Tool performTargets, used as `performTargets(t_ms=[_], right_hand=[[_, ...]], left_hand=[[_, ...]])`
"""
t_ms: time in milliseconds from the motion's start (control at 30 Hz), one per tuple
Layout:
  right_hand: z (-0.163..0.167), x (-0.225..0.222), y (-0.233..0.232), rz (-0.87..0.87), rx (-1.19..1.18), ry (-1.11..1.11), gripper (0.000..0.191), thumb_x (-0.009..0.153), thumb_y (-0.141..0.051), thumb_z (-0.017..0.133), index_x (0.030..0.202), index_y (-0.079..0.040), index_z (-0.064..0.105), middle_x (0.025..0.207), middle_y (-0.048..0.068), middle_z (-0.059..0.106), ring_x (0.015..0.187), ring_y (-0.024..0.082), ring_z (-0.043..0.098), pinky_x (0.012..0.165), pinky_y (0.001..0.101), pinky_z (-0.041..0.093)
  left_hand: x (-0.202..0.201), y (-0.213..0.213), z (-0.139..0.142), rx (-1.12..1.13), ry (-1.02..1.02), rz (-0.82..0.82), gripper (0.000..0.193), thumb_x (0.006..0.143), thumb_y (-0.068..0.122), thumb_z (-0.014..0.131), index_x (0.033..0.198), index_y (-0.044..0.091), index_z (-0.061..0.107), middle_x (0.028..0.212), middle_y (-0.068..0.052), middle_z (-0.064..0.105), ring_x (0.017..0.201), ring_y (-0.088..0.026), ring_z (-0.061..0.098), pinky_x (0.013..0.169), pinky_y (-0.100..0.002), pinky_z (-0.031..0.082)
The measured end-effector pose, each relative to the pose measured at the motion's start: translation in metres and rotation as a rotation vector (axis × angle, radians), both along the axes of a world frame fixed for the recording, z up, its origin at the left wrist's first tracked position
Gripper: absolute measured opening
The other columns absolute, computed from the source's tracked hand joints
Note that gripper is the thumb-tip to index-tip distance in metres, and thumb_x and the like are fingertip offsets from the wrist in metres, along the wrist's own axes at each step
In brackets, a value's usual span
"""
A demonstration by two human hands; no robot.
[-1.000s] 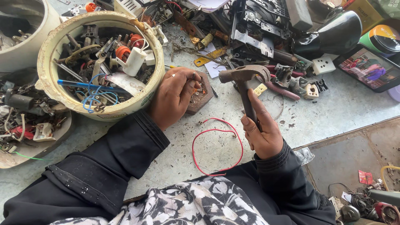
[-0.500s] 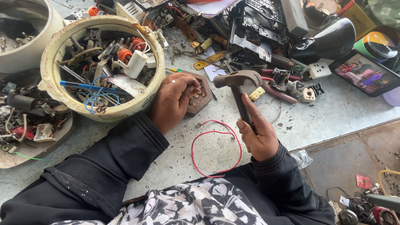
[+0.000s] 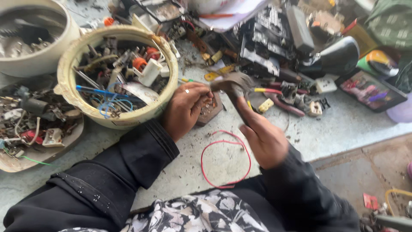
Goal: The person uses a hammer to strike a small cylindrical object on a wooden block. They then use pliers to manipulate and separate parts of the object, which appears to be an electrical component.
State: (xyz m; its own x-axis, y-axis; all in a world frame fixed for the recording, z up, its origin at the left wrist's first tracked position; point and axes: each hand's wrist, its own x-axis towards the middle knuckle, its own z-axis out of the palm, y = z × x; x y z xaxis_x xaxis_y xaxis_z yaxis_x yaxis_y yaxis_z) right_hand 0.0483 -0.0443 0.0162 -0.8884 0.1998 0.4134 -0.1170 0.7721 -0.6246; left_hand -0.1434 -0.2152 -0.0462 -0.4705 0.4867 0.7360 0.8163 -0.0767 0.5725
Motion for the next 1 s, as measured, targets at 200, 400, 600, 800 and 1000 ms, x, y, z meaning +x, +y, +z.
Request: performTargets(t_ms=[200,400,600,800,1000], right_hand=[[-0.007,0.016,0.004,-0.080,-0.113,0.037,0.055,0.102,-0.006,0.059,0.156,-0.002,0.050,0.101,0.010,0.068,0.078,0.015,0.057,0.071,0.0287,0.051],[0.000,0.002,-0.009,0.116,0.075,0.175,0.054,0.105,-0.006,0.060,0.157,-0.005,0.046,0.118,0.013,0.069,0.096,0.015,0.063,0.087,0.0274,0.053],[0.004,0.003,-0.011,0.025,-0.038,0.083,0.063,0.100,-0.005,0.061,0.160,-0.012,0.041,0.094,0.008,0.066,0.078,0.015,0.060,0.073,0.0272,0.052],[-0.037,0.019,0.023,-0.105,-0.211,0.001,0.064,0.104,-0.003,0.056,0.166,-0.010,0.040,0.094,0.011,0.066,0.069,0.017,0.053,0.066,0.0284,0.048],[-0.040,0.013,0.009,0.039,-0.005,0.101,0.059,0.101,-0.002,0.058,0.157,-0.003,0.041,0.129,0.019,0.062,0.105,0.023,0.062,0.089,0.0327,0.051]], left_hand=[[0.000,-0.002,-0.001,0.020,0.055,0.028,0.016,0.095,-0.004,0.068,0.111,-0.002,0.068,0.109,-0.013,0.072,0.110,-0.030,0.067,0.094,-0.037,0.056],[0.003,-0.003,-0.003,-0.009,-0.077,-0.019,0.011,0.098,-0.002,0.066,0.109,0.000,0.068,0.108,-0.013,0.071,0.099,-0.024,0.072,0.089,-0.033,0.058],[0.005,-0.004,0.000,0.003,0.046,0.026,0.017,0.097,-0.004,0.067,0.113,-0.001,0.068,0.108,-0.011,0.073,0.111,-0.030,0.069,0.099,-0.040,0.052],[0.006,-0.007,0.002,-0.011,0.067,0.047,0.018,0.094,-0.003,0.066,0.111,-0.001,0.068,0.108,-0.011,0.073,0.113,-0.030,0.067,0.098,-0.040,0.052],[0.008,-0.009,0.002,-0.020,-0.019,0.019,0.016,0.096,-0.003,0.066,0.112,-0.002,0.069,0.108,-0.012,0.073,0.108,-0.028,0.068,0.096,-0.038,0.053]])
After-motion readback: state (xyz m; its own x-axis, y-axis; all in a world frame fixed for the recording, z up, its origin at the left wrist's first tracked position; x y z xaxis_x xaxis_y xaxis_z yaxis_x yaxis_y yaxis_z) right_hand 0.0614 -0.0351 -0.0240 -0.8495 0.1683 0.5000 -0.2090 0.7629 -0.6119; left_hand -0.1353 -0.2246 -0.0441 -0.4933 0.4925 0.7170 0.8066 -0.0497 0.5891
